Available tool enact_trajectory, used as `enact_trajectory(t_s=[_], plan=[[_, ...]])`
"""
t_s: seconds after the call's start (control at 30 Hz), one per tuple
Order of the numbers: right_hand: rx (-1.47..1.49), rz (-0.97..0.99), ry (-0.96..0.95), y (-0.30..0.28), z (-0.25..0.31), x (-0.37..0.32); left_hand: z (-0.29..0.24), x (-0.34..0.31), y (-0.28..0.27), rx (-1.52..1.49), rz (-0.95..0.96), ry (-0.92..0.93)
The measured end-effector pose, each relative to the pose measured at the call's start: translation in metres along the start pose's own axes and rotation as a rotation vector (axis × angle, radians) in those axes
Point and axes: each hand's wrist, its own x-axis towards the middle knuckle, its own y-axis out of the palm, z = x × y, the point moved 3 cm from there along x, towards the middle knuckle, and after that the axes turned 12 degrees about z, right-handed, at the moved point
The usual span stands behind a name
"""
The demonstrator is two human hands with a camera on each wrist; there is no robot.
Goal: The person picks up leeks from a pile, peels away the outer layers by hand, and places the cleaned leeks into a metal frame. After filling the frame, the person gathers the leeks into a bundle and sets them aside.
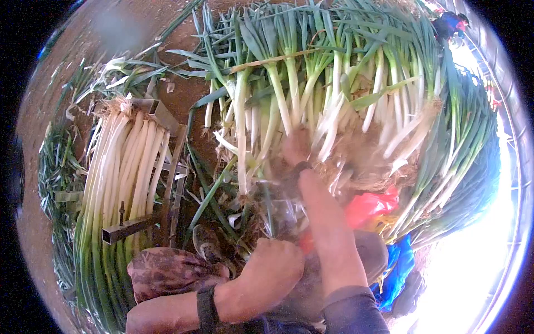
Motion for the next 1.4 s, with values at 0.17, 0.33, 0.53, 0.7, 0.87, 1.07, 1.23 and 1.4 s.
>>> enact_trajectory(t_s=[0.17,0.33,0.53,0.7,0.87,1.07,1.23,1.4], plan=[[-0.067,-0.125,-0.062,0.006,0.009,0.001,-0.005,-0.013,0.009,0.175,-0.055,-0.037],[0.082,-0.058,-0.075,-0.008,0.002,0.001,-0.017,-0.026,0.013,0.160,-0.014,-0.099],[0.237,0.098,-0.138,-0.009,-0.013,0.007,-0.014,-0.036,0.017,0.236,0.015,-0.140],[0.617,0.463,-0.305,-0.099,-0.005,-0.083,-0.007,-0.037,0.023,0.254,-0.011,-0.166],[0.608,0.578,-0.326,-0.191,-0.009,-0.159,-0.002,-0.036,0.039,0.405,-0.098,-0.182],[0.730,0.804,-0.195,-0.200,-0.004,-0.269,-0.007,-0.026,0.029,0.203,0.155,-0.297],[0.586,0.723,-0.193,-0.187,-0.002,-0.330,-0.012,-0.017,0.017,0.253,-0.604,0.020],[0.520,0.671,-0.374,-0.161,-0.022,-0.381,-0.044,-0.022,0.020,0.304,-0.556,0.165]])
